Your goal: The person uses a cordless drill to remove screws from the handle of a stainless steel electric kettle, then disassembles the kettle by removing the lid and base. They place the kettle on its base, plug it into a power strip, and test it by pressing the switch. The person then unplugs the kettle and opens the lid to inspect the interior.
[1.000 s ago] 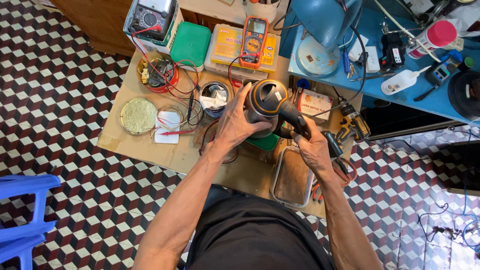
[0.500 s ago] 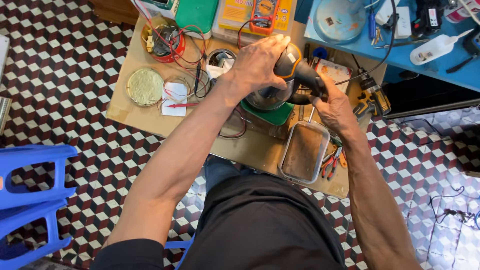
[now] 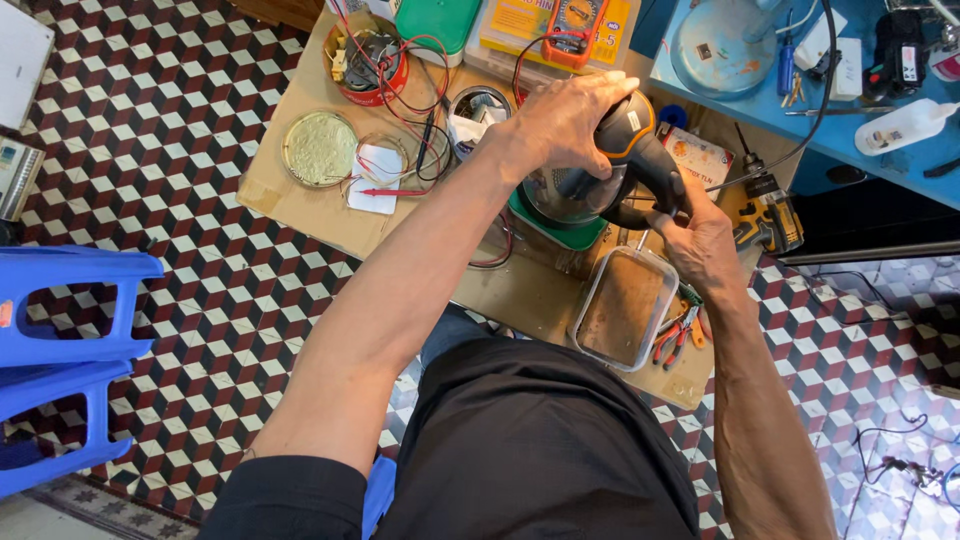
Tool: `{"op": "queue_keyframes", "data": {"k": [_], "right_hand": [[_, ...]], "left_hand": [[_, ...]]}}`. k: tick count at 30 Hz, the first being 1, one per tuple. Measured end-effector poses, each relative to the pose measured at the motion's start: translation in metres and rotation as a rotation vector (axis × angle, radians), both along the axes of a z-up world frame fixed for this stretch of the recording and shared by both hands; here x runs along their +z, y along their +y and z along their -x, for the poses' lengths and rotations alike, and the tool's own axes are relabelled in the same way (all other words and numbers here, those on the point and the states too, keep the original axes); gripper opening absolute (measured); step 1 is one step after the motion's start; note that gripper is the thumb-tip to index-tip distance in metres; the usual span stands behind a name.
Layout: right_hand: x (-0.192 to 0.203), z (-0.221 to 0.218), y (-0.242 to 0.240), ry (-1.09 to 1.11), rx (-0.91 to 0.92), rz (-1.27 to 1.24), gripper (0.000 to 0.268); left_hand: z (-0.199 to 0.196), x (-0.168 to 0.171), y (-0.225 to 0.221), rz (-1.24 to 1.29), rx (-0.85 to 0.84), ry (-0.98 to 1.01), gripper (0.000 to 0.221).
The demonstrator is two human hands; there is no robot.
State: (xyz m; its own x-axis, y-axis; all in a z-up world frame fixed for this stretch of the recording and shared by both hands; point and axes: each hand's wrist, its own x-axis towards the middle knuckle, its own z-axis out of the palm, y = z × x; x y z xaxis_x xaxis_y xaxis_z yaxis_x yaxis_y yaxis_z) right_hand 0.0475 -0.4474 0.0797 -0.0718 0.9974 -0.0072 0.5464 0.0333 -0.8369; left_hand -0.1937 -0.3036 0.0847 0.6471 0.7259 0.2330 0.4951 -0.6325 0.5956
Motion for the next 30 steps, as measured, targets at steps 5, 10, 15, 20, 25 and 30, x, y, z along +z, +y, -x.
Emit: {"op": "queue_keyframes", "data": {"k": [5, 10, 15, 20, 25, 30], "right_hand": [[-0.003, 0.004, -0.009, -0.006, -0.071, 0.024, 0.059], [0.000, 0.004, -0.005, 0.149, -0.130, 0.119, 0.061], [-0.009, -0.012, 0.003, 0.865, -0.103, 0.277, 0.051], [-0.020, -0.015, 0.009, 0.799, -0.200, 0.290, 0.049], [-0.022, -0.014, 0.011, 0.726, -0.218, 0.293, 0.051], [-0.029, -0.021, 0.014, 0.675, -0.199, 0.261, 0.055]], "left_hand": [[-0.003, 0.000, -0.014, -0.024, 0.026, -0.039, 0.103], [0.003, 0.011, -0.020, -0.071, -0.025, -0.173, 0.096], [0.008, 0.012, -0.018, 0.108, 0.029, -0.056, 0.096], [0.010, 0.009, -0.018, 0.070, 0.023, -0.067, 0.099], [0.009, 0.001, -0.017, -0.037, 0.027, -0.116, 0.105], [0.006, -0.003, -0.021, 0.057, 0.075, -0.063, 0.110]]}}
